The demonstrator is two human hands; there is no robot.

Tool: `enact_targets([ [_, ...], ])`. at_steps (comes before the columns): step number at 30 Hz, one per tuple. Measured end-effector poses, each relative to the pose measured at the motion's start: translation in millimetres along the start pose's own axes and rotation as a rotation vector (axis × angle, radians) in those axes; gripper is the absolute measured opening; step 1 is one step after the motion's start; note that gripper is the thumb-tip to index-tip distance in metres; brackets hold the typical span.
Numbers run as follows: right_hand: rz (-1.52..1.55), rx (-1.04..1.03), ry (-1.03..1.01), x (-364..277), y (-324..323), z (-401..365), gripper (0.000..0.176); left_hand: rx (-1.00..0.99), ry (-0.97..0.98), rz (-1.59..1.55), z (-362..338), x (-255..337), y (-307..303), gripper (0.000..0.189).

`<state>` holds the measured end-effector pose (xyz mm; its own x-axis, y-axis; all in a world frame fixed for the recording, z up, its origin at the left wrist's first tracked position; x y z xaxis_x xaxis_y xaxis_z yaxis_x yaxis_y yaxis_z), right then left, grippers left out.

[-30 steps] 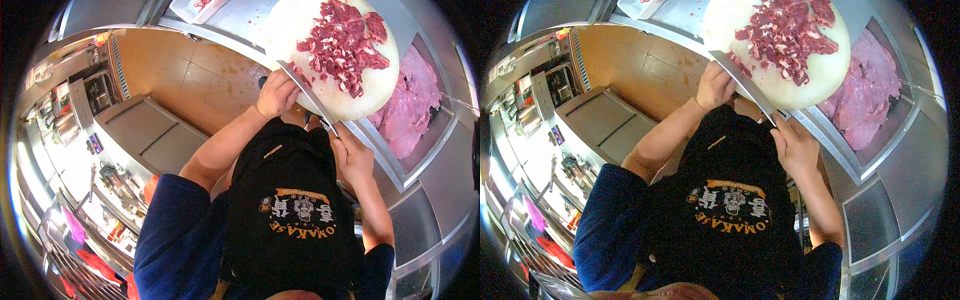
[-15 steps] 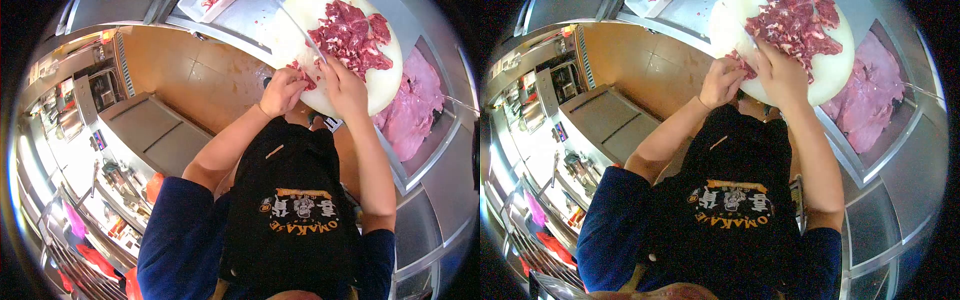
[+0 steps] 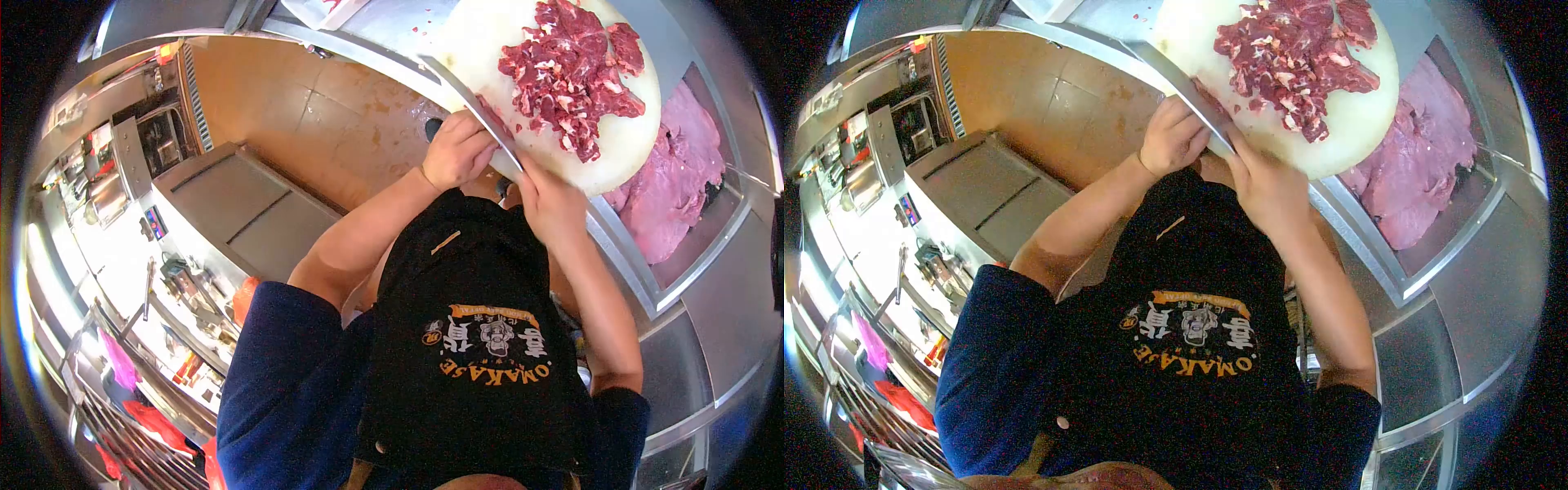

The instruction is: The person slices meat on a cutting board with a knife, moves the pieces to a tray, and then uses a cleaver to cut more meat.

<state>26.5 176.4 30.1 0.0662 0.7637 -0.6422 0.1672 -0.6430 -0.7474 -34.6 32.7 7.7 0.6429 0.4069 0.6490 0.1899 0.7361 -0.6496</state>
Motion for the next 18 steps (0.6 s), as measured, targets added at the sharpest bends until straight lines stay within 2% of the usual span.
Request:
enact_targets([
  [3,0.118,-0.016,0.032,2.2,13.0,80.3,0.035,-0.038,-0.002,-0.044,-4.1,4.8,-1.4,0.028],
  [6,0.088,0.093,0.172,3.1,-24.0,88.3,0.034,-0.059,-0.007,-0.052,3.9,3.7,-4.2,0.027],
  [9,0.097,0.197,-0.068,-0.5,-46.6,20.0,0.034,-0.039,-0.040,-0.046,-2.8,1.3,-7.7,0.028],
  [11,0.070,-0.005,-0.001,-0.5,-42.6,-20.0,0.035,-0.053,-0.037,-0.065,-4.0,-4.3,-2.6,0.028],
  [13,0.034,-0.070,0.030,1.9,-45.3,-49.8,0.035,-0.044,-0.027,-0.033,-5.2,-5.8,-0.2,0.029],
  [18,-0.016,-0.093,0.026,5.7,-31.1,-45.9,0.033,-0.035,-0.017,-0.023,-4.6,-1.9,-1.1,0.029],
])
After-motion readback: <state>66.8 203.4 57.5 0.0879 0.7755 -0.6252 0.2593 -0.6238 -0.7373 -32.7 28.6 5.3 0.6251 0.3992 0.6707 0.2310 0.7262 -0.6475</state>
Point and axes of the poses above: each hand's wrist, its own z-axis towards the middle knuckle, its own y-axis out of the palm, x = y × z, the point moved 10 cm from there along z, towards the middle knuckle, and after that the axes turned 3 degrees about -y, right-handed, at the moved point
